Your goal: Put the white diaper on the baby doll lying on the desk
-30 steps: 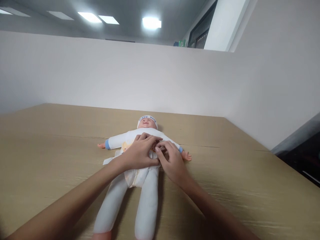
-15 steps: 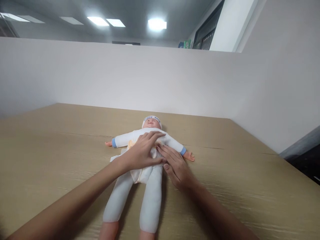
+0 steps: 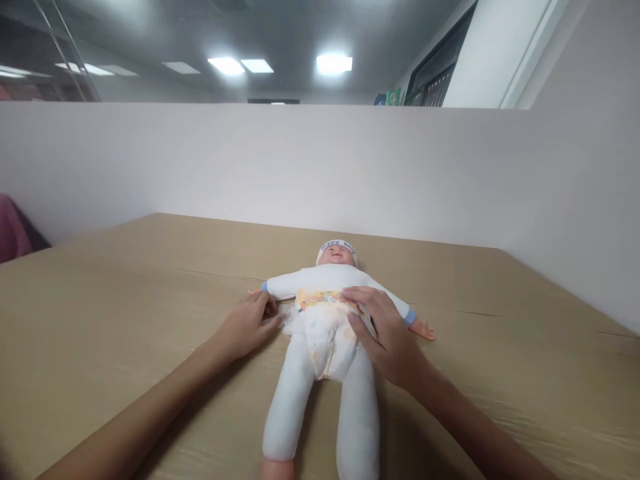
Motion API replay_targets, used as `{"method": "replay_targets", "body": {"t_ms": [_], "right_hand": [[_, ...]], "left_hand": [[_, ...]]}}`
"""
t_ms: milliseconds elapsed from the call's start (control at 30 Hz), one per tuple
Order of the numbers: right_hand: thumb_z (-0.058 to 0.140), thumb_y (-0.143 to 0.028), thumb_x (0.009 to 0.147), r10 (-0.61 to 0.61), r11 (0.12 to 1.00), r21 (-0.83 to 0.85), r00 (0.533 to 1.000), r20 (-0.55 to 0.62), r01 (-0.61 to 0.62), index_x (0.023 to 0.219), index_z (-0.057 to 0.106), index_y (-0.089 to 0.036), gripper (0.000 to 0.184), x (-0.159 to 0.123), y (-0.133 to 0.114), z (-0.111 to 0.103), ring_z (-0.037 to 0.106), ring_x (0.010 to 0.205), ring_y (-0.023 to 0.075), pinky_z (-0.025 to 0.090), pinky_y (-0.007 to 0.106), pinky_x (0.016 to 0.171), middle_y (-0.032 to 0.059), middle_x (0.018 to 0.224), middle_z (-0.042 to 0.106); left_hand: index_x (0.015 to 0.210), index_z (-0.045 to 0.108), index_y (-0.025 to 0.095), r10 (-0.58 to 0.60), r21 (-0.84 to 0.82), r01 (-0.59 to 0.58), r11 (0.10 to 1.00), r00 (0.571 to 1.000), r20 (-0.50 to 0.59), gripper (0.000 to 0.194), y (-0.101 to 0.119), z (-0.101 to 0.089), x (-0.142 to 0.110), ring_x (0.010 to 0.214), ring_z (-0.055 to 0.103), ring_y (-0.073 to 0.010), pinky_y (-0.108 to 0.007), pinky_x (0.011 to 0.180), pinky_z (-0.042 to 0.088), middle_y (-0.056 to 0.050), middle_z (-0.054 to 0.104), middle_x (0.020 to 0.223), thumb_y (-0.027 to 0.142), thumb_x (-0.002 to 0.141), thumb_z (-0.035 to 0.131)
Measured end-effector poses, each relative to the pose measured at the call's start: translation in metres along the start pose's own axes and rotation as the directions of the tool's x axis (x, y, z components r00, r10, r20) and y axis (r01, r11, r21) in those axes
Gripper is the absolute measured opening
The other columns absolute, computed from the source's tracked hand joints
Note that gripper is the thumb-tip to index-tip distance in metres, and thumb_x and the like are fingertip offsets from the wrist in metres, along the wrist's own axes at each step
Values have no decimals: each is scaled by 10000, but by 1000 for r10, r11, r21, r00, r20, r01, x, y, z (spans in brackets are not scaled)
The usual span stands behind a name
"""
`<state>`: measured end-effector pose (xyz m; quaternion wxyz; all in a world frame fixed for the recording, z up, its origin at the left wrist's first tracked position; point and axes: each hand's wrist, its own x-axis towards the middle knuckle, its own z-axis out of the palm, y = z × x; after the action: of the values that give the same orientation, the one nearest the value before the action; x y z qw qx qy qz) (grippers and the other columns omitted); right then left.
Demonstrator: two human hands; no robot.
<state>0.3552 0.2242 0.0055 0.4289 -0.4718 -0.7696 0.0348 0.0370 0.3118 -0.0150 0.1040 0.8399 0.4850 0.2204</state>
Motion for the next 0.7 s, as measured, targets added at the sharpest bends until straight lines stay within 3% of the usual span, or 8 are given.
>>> {"method": "replay_targets", "body": {"t_ms": [67, 133, 167, 267, 367, 500, 633, 700], "right_hand": [[525, -451, 1117, 21, 1000, 8, 990, 140, -23, 1411, 657, -313, 351, 33, -13, 6, 626, 1367, 323, 480, 521, 1184, 53, 1434, 717], [553, -486, 1097, 16, 1000, -17, 950, 311, -12, 1453, 651, -314, 407, 67, -23, 14, 595, 1414, 321, 443, 520, 1212, 41, 1495, 693], [550, -473, 1093, 16, 999, -44, 915, 402, 2, 1380, 702, -308, 364, 82, -26, 19, 588, 1420, 325, 435, 524, 1207, 39, 1463, 716], [601, -353, 1039, 80, 994, -112, 826, 557, -21, 1256, 755, -292, 273, 111, -32, 34, 681, 1248, 311, 491, 468, 1076, 43, 1180, 818], [642, -247, 980, 141, 989, -114, 822, 551, -93, 1289, 721, -270, 320, 120, -35, 46, 736, 1021, 264, 506, 393, 927, 15, 976, 823], [664, -188, 948, 167, 986, -91, 860, 482, -140, 1169, 746, -232, 240, 118, -38, 49, 733, 1076, 250, 504, 372, 929, 51, 1115, 820], [557, -148, 979, 14, 1000, -1, 884, 467, -16, 1141, 753, -243, 271, 116, -44, 42, 721, 1066, 236, 524, 388, 944, 49, 1162, 801], [493, -121, 981, -117, 993, 52, 839, 531, 106, 1102, 780, -263, 342, 115, -46, 38, 714, 1045, 232, 519, 400, 960, 31, 1138, 803]], "left_hand": [[961, 572, 215, -35, 25, 33, 999, 997, 72, 272, 3, -2, 0, 1027, 660, -344, -470, 885, 495, -138, 720, 1068, 485, 994, 565], [931, 560, 221, -65, 23, 62, 998, 992, 112, 252, 6, -3, -1, 984, 663, -334, -450, 843, 475, -130, 727, 1055, 467, 982, 575], [920, 554, 224, -73, 10, 73, 997, 990, 118, 249, 6, -4, -1, 964, 663, -326, -436, 823, 463, -122, 727, 1047, 465, 973, 585], [876, 538, 235, -102, -63, 110, 992, 988, 114, 272, 0, -4, 0, 869, 646, -294, -389, 743, 418, -85, 709, 947, 485, 940, 622], [802, 547, 235, -115, -215, 145, 966, 982, 147, 302, -7, -3, 5, 781, 599, -253, -354, 691, 371, -38, 648, 818, 498, 940, 602], [699, 523, 225, -110, -579, 189, 793, 979, 169, 411, -10, 1, 11, 687, 465, -180, -316, 666, 317, 30, 470, 685, 553, 936, 598], [665, 473, 217, -117, -756, 147, 638, 989, 93, 466, -6, 3, 14, 680, 384, -151, -306, 683, 301, 46, 425, 662, 571, 925, 629], [655, 471, 218, -132, -798, 132, 589, 989, 66, 463, -4, 5, 15, 690, 387, -155, -305, 678, 300, 39, 437, 656, 561, 911, 647]]}}
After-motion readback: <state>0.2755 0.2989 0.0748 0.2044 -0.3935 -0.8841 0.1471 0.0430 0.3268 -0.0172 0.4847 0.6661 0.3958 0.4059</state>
